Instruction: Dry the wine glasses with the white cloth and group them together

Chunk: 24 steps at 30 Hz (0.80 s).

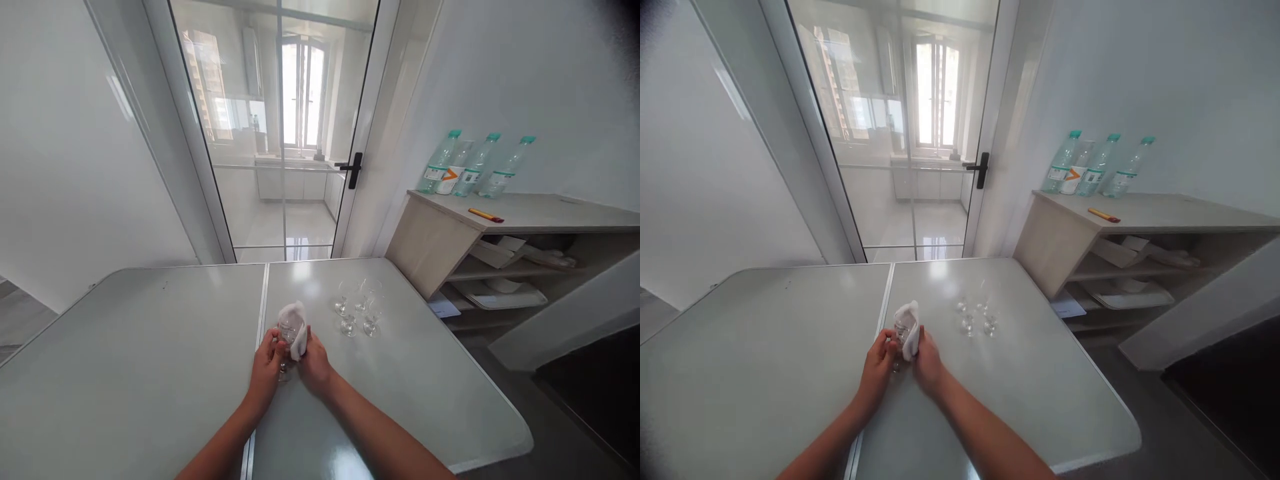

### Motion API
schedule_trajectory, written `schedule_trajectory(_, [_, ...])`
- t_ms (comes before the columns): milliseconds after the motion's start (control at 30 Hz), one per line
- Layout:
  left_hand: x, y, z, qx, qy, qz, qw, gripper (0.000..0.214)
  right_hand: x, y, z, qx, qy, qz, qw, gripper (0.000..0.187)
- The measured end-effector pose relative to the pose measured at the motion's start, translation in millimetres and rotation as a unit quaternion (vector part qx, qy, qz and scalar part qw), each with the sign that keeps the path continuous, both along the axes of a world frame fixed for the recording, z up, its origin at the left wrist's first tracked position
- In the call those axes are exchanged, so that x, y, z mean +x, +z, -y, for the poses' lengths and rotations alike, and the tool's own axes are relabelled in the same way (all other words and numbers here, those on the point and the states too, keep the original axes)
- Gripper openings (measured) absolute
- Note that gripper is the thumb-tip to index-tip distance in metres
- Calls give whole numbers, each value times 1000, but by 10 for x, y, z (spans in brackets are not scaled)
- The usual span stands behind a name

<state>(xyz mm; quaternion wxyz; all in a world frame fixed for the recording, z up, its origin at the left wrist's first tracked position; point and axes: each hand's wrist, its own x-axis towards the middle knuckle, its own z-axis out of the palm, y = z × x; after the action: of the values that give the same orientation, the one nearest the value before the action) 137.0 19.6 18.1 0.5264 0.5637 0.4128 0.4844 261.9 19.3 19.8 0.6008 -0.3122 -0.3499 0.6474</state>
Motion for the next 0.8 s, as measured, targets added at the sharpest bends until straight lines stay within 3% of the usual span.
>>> schedule_trajectory(133, [-56, -38, -101, 63, 89, -27, 994, 38, 12, -47, -12, 93, -18, 109, 990, 47])
schedule_trajectory(200, [-75, -74, -141, 64, 74, -19, 995, 39, 43, -68, -25, 131, -12, 154, 979, 45])
schedule_trajectory(300, [-79, -119, -173, 54, 18, 15, 998, 44, 105, -148, -52, 133, -1, 177, 975, 46])
schedule_trajectory(433, [-72, -132, -208, 58, 32, 33, 997, 50, 157, -281, -110, 125, -14, 189, 974, 46])
schedule_trajectory(567, [-75, -129, -241, 85, 51, 30, 995, 55, 125, -240, -86, 146, 13, 153, 977, 46])
schedule_trajectory(800, [-129, -105, -230, 118, 6, 16, 993, 68, 78, 41, 141, 52, 106, 29, 993, 36])
